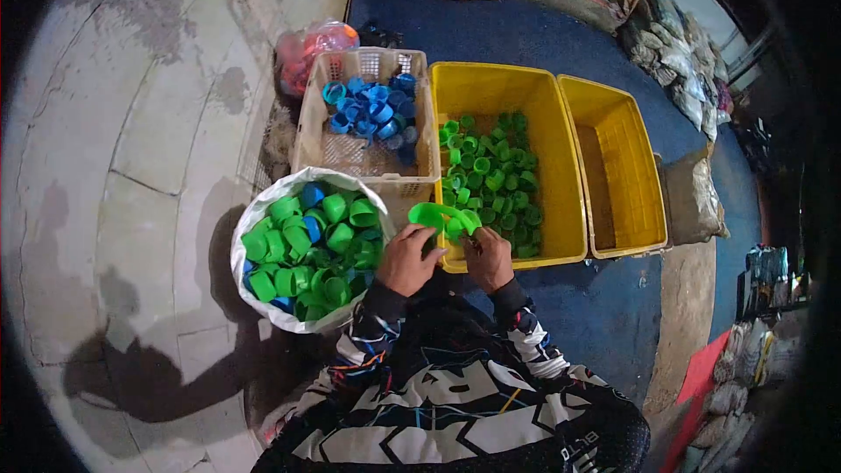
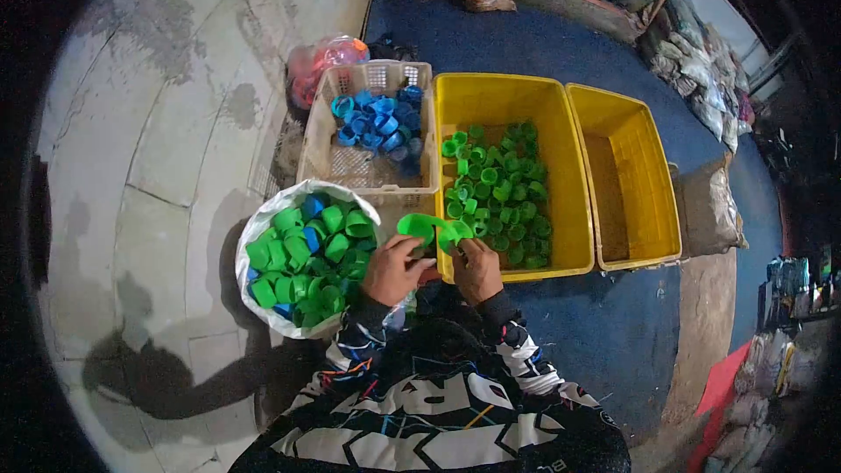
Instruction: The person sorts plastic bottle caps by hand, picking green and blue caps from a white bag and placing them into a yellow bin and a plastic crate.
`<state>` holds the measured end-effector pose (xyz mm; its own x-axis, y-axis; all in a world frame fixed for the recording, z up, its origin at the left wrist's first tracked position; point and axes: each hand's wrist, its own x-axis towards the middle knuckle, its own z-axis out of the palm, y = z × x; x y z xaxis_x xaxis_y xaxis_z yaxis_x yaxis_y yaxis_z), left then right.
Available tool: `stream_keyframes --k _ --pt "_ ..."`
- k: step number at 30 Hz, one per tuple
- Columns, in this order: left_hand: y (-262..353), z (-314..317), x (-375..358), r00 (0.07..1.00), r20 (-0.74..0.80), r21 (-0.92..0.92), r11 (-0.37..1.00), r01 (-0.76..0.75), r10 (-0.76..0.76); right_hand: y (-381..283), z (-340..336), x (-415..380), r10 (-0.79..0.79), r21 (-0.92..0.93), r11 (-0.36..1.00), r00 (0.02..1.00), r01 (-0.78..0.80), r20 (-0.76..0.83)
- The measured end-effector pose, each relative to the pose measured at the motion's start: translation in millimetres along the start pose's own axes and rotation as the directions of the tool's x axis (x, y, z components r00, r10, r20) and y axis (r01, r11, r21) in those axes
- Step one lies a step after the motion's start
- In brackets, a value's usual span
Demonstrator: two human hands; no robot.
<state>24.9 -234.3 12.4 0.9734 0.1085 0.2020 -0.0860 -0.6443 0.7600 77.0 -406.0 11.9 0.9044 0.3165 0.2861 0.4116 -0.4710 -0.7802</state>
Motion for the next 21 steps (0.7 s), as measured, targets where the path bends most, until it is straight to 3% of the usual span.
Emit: stream_keyframes --k 4,8,9,12,13,15,18,21 --pt "1.9 53.3 34.4 0.980 0.191 0.061 0.997 0.038 -0.049 49.7 -14.1 10.1 -0.016 -0.160 0.987 0.991 -0.005 -0.133" --pt "-1.2 104.6 92.8 0.982 0.187 0.013 1.000 -0.027 0.024 94.4 -42.9 44.0 0.060 -0.228 0.969 0.982 -0.100 -0.179" --pt "3.2 110.8 114.0 0.972 0.233 0.065 0.998 -0.025 0.009 110.7 -54.7 55.3 0.043 -0.247 0.966 0.991 -0.074 -0.130" --pt "1.2 132.0 167.4 0.958 0.252 0.076 0.985 -0.158 0.134 156.4 -66.1 82.7 0.007 -0.187 0.981 0.979 -0.046 -0.204" --pt "-4.4 138.7 173.7 0.955 0.287 0.122 0.986 -0.112 0.073 174.9 -69.4 86.3 0.004 -0.233 0.972 0.989 -0.040 -0.151" --pt "-21.9 150.1 183.9 0.940 0.337 0.221 0.975 -0.025 -0.052 203.2 -69.1 81.1 0.020 -0.158 0.987 0.989 -0.043 -0.146" --pt "-51.6 166.4 158.3 0.982 0.189 0.208 0.977 -0.047 0.007 233.6 -63.6 66.0 0.020 -0.152 0.988 0.994 -0.037 -0.108" --pt "-53.7 152.2 122.5 0.947 0.297 0.057 0.992 0.112 -0.124 250.3 -51.4 39.5 0.129 -0.080 0.988 0.992 -0.129 0.004"
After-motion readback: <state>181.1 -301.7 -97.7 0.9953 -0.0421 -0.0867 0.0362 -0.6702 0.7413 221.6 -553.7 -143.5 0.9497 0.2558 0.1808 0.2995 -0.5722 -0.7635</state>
